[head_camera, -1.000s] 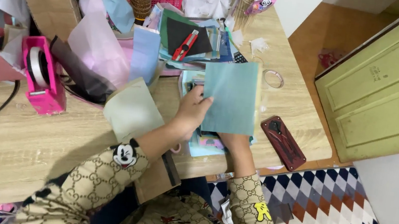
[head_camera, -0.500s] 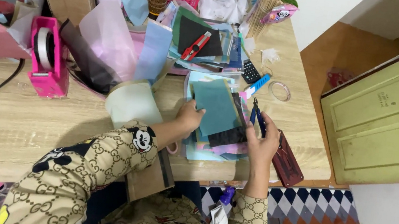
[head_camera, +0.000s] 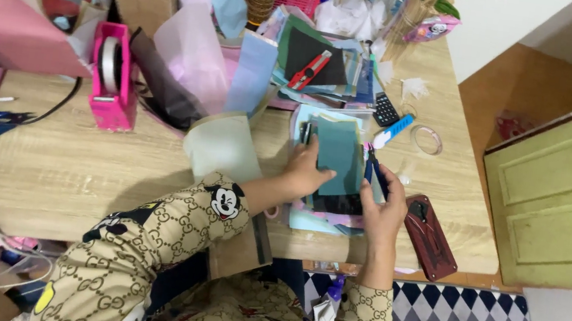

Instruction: The person cuts a piece of light blue paper using a red utility knife and a cardboard box as a guide. They then use pink scissors to trim the edges of the cut paper and a black sheet of paper.

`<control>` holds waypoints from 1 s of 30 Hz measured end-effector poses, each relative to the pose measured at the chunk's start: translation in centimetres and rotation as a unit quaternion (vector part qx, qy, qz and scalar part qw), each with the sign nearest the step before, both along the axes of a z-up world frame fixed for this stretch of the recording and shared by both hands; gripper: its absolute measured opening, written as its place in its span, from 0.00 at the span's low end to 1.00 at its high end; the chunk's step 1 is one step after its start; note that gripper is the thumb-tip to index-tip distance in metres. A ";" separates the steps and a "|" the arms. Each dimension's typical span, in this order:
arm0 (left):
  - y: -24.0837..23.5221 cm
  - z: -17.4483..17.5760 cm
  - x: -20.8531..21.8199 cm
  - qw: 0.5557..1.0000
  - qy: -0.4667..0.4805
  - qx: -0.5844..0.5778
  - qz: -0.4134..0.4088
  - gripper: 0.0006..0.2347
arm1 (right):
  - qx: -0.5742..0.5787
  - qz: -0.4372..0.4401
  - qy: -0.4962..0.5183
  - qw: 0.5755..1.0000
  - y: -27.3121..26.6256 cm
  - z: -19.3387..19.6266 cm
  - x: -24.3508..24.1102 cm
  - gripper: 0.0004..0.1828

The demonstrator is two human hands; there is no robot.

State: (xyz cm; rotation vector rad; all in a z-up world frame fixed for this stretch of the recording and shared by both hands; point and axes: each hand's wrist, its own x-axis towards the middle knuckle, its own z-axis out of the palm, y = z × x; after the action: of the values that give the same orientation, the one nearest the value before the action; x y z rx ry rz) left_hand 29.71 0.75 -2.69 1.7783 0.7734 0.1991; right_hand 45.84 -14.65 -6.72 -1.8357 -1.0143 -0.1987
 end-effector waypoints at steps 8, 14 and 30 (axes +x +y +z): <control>-2.8 3.9 -9.9 0.932 -0.113 0.344 0.010 0.38 | -0.116 0.082 -0.070 0.987 1.2 -2.0 -1.4 0.21; -2.1 0.5 -16.1 0.873 -0.028 0.460 0.162 0.40 | -0.047 0.115 -0.017 0.992 1.6 1.7 -6.5 0.17; -4.3 -0.7 -22.3 0.730 -0.313 -0.331 0.509 0.42 | -0.084 0.372 -0.016 0.924 4.6 7.0 -20.1 0.20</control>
State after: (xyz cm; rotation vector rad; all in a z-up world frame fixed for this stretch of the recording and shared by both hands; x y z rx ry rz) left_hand 7.37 -3.56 -3.41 0.3803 1.0517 1.0503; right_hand 25.72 -10.05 0.26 -1.4680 -1.7151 0.3286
